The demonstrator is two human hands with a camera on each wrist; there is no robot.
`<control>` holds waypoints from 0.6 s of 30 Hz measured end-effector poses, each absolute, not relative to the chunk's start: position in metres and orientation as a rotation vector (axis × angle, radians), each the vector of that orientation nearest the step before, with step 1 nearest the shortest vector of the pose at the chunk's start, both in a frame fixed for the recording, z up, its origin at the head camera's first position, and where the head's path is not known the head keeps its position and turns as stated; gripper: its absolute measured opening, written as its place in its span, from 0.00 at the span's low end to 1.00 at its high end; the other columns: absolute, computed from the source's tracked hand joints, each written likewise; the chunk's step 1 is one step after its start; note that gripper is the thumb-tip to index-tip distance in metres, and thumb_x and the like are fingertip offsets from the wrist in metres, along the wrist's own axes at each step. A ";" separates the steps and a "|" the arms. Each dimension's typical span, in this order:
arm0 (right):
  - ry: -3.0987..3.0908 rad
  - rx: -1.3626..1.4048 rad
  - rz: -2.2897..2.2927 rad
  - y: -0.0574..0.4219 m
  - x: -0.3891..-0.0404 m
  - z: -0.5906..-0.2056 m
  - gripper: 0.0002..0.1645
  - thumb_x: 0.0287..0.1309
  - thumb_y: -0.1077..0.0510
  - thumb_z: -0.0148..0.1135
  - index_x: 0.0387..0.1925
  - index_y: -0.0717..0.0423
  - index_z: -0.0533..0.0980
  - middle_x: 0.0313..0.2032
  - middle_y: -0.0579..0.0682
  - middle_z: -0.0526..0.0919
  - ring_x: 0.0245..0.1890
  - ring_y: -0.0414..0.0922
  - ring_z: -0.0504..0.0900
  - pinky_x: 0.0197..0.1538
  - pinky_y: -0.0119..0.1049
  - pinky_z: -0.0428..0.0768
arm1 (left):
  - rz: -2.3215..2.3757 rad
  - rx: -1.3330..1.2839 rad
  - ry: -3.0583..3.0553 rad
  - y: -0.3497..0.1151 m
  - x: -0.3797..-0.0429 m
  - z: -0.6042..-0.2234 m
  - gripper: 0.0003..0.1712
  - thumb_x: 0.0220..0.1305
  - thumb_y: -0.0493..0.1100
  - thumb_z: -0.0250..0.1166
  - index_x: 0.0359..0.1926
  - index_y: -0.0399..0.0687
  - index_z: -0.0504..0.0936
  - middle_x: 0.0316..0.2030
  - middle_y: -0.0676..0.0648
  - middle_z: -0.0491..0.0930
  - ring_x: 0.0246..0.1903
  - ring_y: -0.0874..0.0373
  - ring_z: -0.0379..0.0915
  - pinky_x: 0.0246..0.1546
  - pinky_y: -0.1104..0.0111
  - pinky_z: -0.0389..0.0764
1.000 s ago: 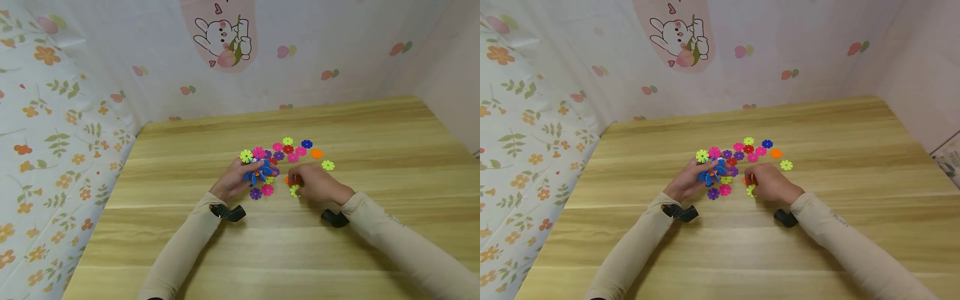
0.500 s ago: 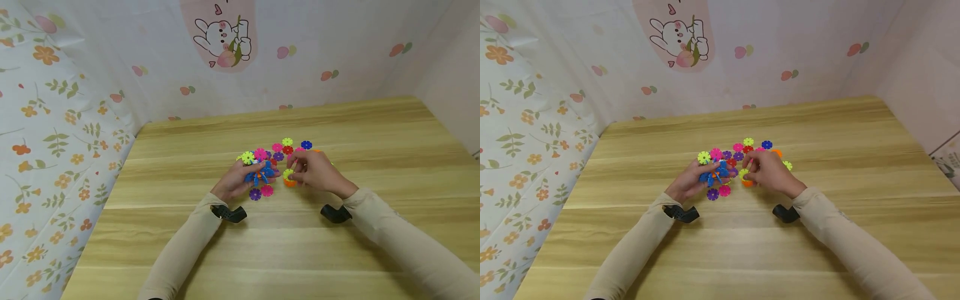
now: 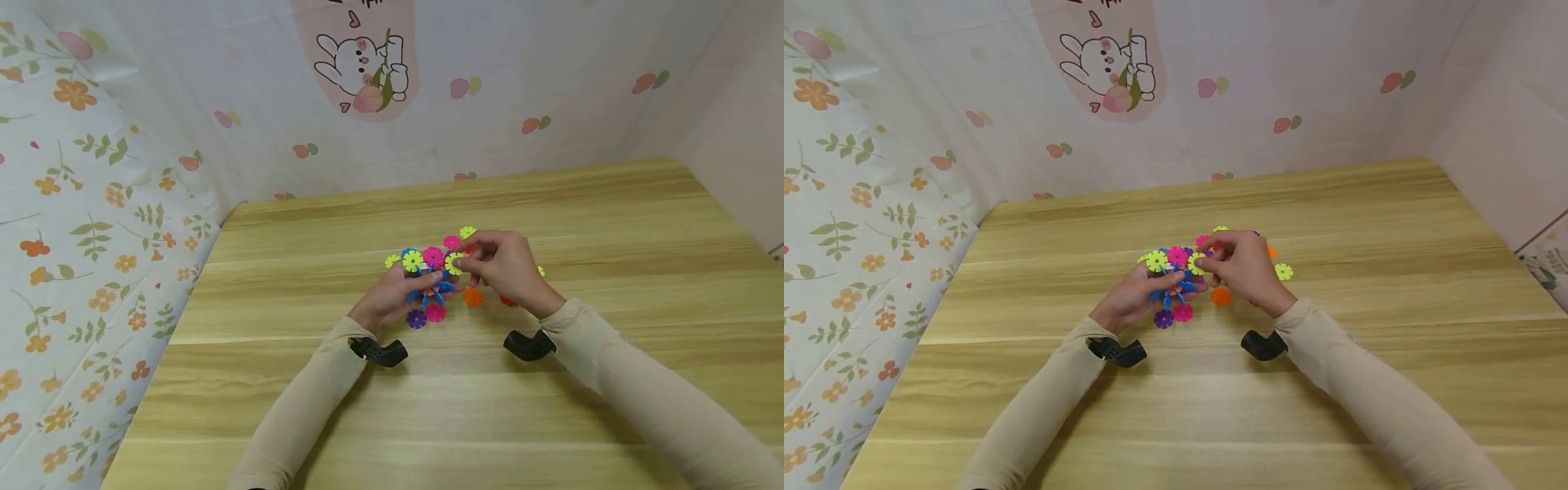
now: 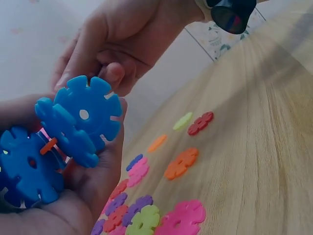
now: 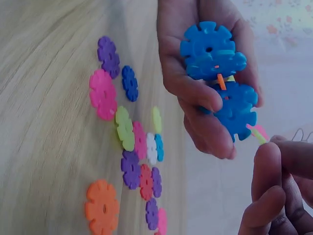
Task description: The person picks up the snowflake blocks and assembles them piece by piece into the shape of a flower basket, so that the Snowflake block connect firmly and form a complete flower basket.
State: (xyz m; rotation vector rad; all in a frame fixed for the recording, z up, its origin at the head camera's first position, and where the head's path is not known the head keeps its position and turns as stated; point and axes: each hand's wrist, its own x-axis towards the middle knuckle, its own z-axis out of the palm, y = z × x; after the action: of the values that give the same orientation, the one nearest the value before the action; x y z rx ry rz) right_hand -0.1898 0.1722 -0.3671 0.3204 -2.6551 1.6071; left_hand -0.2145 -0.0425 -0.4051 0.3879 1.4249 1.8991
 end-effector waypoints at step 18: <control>-2.579 0.429 1.558 0.159 -0.183 -0.374 0.03 0.57 0.69 0.69 0.30 0.66 0.82 0.22 0.60 0.85 0.15 0.41 0.80 0.23 0.31 0.81 | 1.888 0.252 1.601 -0.033 -0.208 -0.402 0.20 0.73 0.36 0.59 0.62 0.41 0.71 0.58 0.38 0.81 0.54 0.41 0.83 0.58 0.57 0.82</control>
State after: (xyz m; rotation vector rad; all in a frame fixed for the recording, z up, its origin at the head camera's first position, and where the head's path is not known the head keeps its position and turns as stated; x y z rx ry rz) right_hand -0.1835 0.1592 -0.3740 0.4287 -2.5785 1.5581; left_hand -0.2083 -0.0333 -0.4019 0.2518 1.6012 1.8877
